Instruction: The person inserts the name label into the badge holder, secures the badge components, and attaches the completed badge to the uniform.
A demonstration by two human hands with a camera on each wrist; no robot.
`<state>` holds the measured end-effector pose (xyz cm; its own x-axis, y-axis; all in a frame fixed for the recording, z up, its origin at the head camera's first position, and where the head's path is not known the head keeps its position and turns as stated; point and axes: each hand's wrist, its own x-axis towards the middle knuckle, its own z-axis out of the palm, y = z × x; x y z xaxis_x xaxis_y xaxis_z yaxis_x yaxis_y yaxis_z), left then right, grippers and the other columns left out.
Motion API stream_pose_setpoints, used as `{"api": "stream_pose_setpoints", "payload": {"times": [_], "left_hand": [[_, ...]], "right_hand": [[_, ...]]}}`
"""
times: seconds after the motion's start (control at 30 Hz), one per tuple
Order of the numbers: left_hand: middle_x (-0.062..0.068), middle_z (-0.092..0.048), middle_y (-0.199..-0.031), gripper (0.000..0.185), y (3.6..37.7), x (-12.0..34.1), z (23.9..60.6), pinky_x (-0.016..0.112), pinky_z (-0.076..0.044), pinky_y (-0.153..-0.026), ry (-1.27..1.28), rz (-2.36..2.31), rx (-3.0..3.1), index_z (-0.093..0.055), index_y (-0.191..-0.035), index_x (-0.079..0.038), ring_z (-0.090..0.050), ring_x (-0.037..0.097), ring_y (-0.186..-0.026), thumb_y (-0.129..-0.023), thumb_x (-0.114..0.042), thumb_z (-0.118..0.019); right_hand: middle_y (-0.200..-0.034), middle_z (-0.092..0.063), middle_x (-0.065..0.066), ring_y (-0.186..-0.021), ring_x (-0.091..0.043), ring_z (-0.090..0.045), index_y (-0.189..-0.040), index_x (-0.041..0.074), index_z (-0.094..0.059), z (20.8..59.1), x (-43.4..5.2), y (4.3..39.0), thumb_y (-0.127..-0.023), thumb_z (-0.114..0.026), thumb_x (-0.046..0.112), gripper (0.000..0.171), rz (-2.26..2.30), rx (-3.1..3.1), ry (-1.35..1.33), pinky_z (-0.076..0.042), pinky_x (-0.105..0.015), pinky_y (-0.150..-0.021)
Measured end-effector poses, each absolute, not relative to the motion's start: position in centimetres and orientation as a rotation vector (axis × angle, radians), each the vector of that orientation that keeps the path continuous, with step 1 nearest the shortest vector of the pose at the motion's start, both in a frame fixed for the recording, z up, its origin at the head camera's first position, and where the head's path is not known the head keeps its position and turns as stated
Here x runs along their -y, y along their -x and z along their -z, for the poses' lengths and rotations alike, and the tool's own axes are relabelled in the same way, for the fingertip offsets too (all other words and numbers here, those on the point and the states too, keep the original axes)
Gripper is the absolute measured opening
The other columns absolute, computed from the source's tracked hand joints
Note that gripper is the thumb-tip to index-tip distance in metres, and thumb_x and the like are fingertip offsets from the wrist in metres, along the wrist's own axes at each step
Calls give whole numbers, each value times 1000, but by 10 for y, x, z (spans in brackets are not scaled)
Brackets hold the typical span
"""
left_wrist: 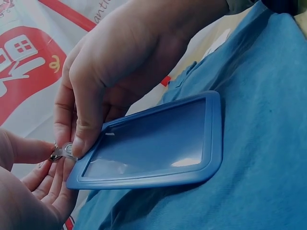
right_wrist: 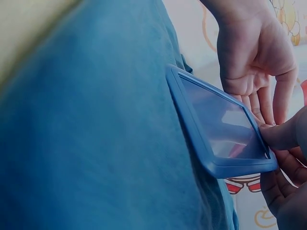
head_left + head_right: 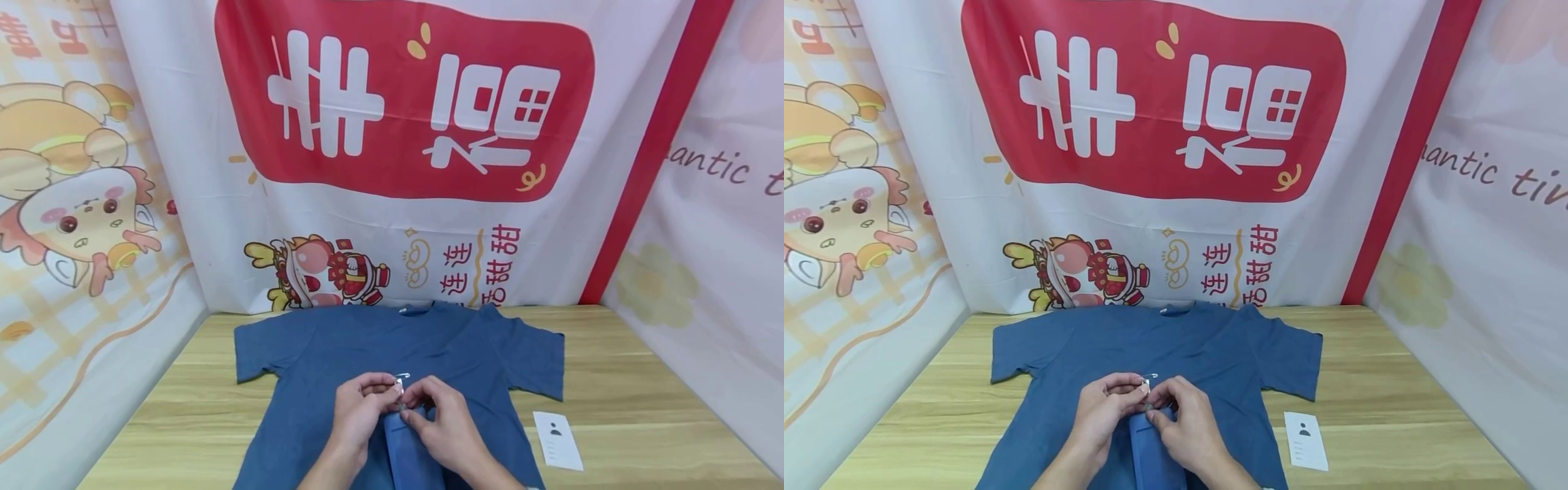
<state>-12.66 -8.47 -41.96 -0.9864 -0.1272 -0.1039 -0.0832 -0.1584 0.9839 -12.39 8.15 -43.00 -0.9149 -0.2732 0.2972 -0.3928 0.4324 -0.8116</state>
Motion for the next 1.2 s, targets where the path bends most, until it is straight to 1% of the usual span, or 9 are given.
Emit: {"api": "stream_pose_setpoints", "payload": {"times": [0.2, 0.33, 0.47, 0.7, 0.87, 1.03, 1.2], "left_hand": [[1, -76, -87, 26, 126, 83, 419, 23, -62, -67, -279, 2333, 2014, -74, -113, 9, -70, 9, -74, -88, 4, -80], [0, -77, -87, 24, 126, 85, 420, 23, -62, -68, -245, 2350, 2011, -74, -112, 9, -71, 9, -75, -89, 3, -80], [0, -78, -88, 22, 128, 89, 419, 25, -64, -72, -201, 2382, 2024, -74, -112, 8, -73, 9, -79, -92, 0, -80], [3, -77, -99, 23, 131, 95, 420, 29, -65, -80, -154, 2428, 2074, -73, -114, 2, -73, 11, -87, -93, -3, -81], [3, -77, -99, 23, 132, 98, 421, 29, -66, -80, -121, 2460, 2074, -74, -113, -1, -73, 12, -88, -92, -3, -82], [3, -78, -98, 26, 132, 101, 421, 29, -66, -79, -84, 2475, 2056, -74, -114, -1, -74, 12, -88, -90, 1, -82], [3, -78, -97, 26, 132, 102, 420, 29, -66, -78, -82, 2465, 2077, -75, -114, -2, -75, 12, -86, -89, 0, -83]], "right_hand": [[-95, -66, 7, -87, -2, -64, -98, 22, -70, 433, -78, 122, -92, -83, 4, 23, -1419, 2515, -622, -57, -24, -75], [-94, -66, 8, -86, -2, -63, -98, 22, -70, 434, -77, 121, -91, -83, 3, 24, -1386, 2505, -625, -57, -23, -74], [-96, -67, 7, -87, -2, -63, -100, 22, -71, 433, -77, 122, -93, -83, 6, 21, -1435, 2530, -588, -56, -23, -73], [-96, -70, 5, -86, -3, -64, -101, 21, -72, 432, -77, 122, -95, -82, 12, 15, -1515, 2574, -501, -54, -23, -71], [-96, -70, 4, -86, -4, -64, -101, 20, -72, 432, -78, 122, -95, -83, 13, 14, -1544, 2591, -488, -53, -23, -71], [-95, -71, 4, -86, -4, -65, -101, 19, -72, 432, -77, 121, -94, -83, 14, 14, -1575, 2584, -501, -54, -23, -73], [-95, -71, 5, -86, -4, -65, -100, 19, -72, 433, -77, 121, -93, -84, 13, 14, -1577, 2569, -504, -54, -23, -74]]}}
